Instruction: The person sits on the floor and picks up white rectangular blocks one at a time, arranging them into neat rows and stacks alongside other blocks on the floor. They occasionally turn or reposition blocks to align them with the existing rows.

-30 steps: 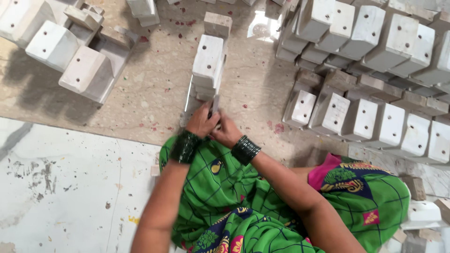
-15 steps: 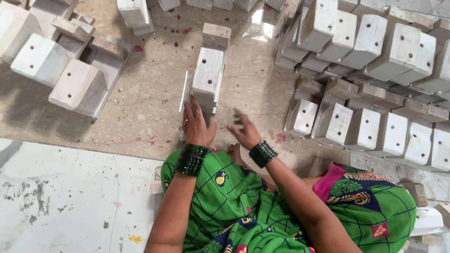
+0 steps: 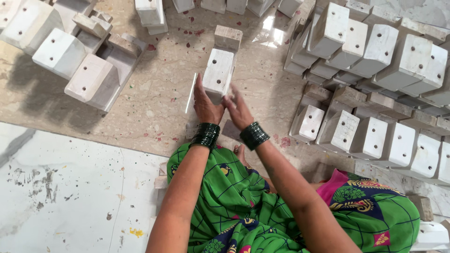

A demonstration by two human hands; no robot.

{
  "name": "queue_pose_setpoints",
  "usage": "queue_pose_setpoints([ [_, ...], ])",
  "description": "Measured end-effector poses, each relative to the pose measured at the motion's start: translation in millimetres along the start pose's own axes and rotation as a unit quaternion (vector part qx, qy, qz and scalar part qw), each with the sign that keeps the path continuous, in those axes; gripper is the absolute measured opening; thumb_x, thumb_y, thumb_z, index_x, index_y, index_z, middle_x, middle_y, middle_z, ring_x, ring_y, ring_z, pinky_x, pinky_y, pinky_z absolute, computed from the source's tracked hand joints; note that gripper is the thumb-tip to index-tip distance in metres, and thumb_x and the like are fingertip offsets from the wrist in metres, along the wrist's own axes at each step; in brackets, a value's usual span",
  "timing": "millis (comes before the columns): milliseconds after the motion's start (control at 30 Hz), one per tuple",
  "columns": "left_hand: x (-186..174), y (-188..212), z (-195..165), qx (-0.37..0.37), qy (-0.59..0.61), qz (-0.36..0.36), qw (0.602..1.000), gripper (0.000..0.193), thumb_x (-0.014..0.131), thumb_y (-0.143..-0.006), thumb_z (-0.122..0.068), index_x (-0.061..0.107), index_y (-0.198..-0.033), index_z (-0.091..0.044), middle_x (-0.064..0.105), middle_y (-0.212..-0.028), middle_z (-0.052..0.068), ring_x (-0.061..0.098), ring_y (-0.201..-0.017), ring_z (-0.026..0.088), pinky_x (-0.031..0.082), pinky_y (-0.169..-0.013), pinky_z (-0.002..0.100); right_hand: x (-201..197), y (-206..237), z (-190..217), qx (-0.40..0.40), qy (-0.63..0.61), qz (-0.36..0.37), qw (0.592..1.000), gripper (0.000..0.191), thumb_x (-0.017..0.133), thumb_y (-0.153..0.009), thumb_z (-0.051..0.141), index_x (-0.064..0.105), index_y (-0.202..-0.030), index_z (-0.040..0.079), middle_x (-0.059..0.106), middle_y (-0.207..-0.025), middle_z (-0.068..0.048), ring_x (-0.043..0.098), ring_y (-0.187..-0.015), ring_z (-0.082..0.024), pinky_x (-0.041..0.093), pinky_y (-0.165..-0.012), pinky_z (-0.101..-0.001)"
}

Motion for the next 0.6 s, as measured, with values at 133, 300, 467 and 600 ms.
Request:
queue_pose_setpoints([
  [133,2,-4,4,0.017,0.029,-0.01,0.999,0.122,0.098,-0.067,-0.023,0.021,-0.161,-0.01,0.04,-0.16,0.02,0.042,-0.147,0.04,0.036,-0.122,0.048,8,15,-34,0.072,-0.017,-0.018,0.997,0.073,0.05,-0.102,0.047,0.022,-0.163,0.019,0.044,-0.158,-0.021,0.056,-0.132,-0.035,0.055,-0.097,-0.0489],
  [300,-7,-7,5,-0.021,0.103,-0.039,0.994,0.127,0.097,-0.065,-0.019,0.014,-0.161,-0.009,0.033,-0.16,0.027,0.04,-0.147,0.042,0.034,-0.122,0.045,-3,32,-49,0.099,-0.046,-0.021,0.994,0.072,0.049,-0.102,0.05,0.022,-0.162,0.022,0.038,-0.159,-0.017,0.046,-0.142,-0.029,0.05,-0.105,-0.0466],
  [467,-8,-8,15,-0.116,0.169,-0.022,0.978,0.128,0.095,-0.068,-0.02,0.008,-0.162,-0.015,0.04,-0.157,0.027,0.048,-0.142,0.041,0.04,-0.119,0.043,-19,64,-61,0.14,-0.041,-0.031,0.989,0.068,0.05,-0.101,0.05,0.031,-0.159,0.02,0.047,-0.155,-0.018,0.054,-0.137,-0.03,0.051,-0.103,-0.0456],
  [600,-6,-8,13,-0.094,0.154,-0.012,0.983,0.127,0.093,-0.07,-0.019,0.005,-0.162,-0.02,0.043,-0.155,0.03,0.053,-0.138,0.043,0.043,-0.116,0.044,-31,90,-76,0.166,-0.091,-0.05,0.981,0.068,0.054,-0.099,0.048,0.035,-0.158,0.019,0.05,-0.152,-0.017,0.057,-0.134,-0.029,0.053,-0.101,-0.0443],
])
Point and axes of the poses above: each hand's wrist, its own y-axis away from the middle knuckle, its own x-axis out of the palm, z = x × y, the point moved 9 cm from there along -y, towards the middle knuckle
